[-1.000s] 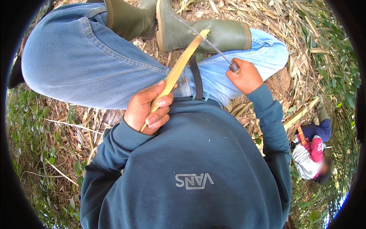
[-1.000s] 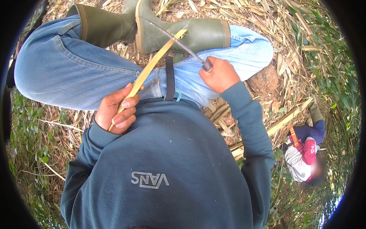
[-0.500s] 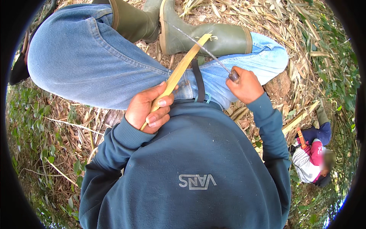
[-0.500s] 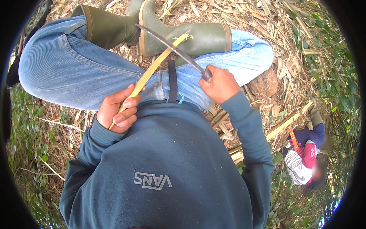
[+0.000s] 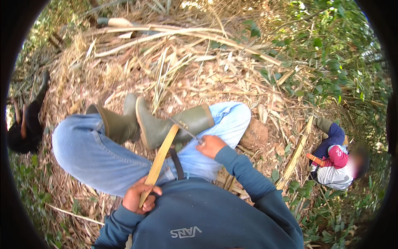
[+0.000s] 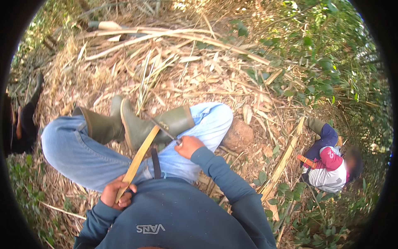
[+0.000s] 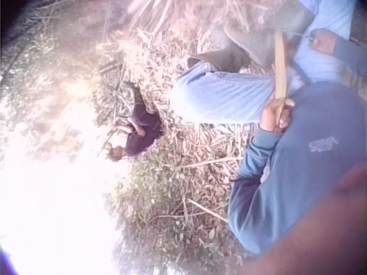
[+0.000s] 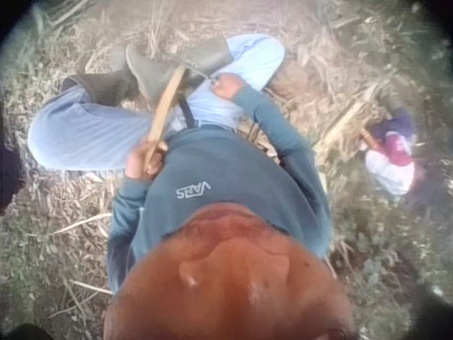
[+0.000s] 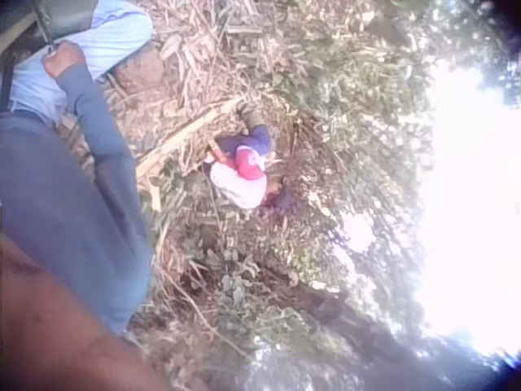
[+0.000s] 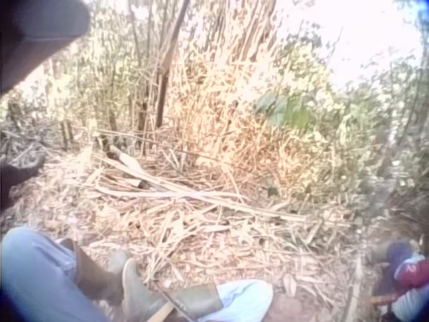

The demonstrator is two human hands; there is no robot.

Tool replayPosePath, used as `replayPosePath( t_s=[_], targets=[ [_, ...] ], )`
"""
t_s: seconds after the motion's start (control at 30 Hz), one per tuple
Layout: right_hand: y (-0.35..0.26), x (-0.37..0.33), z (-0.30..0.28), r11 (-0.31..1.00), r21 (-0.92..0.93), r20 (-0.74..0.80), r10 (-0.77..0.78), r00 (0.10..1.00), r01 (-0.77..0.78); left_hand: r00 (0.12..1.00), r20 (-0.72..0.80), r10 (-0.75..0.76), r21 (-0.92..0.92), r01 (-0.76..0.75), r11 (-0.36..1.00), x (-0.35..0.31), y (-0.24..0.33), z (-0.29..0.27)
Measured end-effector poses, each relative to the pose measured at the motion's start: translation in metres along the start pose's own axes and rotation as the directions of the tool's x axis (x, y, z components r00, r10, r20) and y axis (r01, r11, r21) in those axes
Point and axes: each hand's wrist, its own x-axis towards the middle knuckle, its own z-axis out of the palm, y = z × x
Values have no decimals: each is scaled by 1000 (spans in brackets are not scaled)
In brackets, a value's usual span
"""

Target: The person sits on the ground and uses a large knife to scrape and sharpen a wooden stick. They repeatedly draw the blade along the stick's surface to remove shavings and refine its shape.

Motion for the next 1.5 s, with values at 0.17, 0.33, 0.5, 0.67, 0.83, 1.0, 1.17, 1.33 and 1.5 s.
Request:
replayPosePath(
  t_s=[0.17,0.33,0.5,0.67,0.83,1.0,1.17,1.33,1.5],
  targets=[
    [13,-3,-5,999,31,-19,-17,1000,18,980,-32,197,472,-159,867,-12,5,11],
    [2,2,-13,1000,12,-11,-6,1000,6,925,-38,379,706,-244,665,-27,11,17],
    [6,3,2,985,170,28,15,999,-20,646,61,761,903,-361,234,-27,9,18],
    [13,9,12,961,277,36,13,999,-22,515,38,856,860,-453,235,-22,9,28],
    [19,12,10,956,291,63,5,998,-24,324,121,938,832,-549,82,7,4,31],
    [20,13,4,941,335,66,34,997,-54,235,145,961,827,-563,13,17,7,50],
    [27,20,6,932,358,83,25,996,-53,34,213,976,835,-525,-164,33,9,52],
    [27,21,8,909,407,112,43,993,-85,163,108,981,769,-639,22,34,21,57],
    [23,18,4,905,417,119,34,992,-81,406,19,914,727,-633,266,17,30,64]
  ],
)
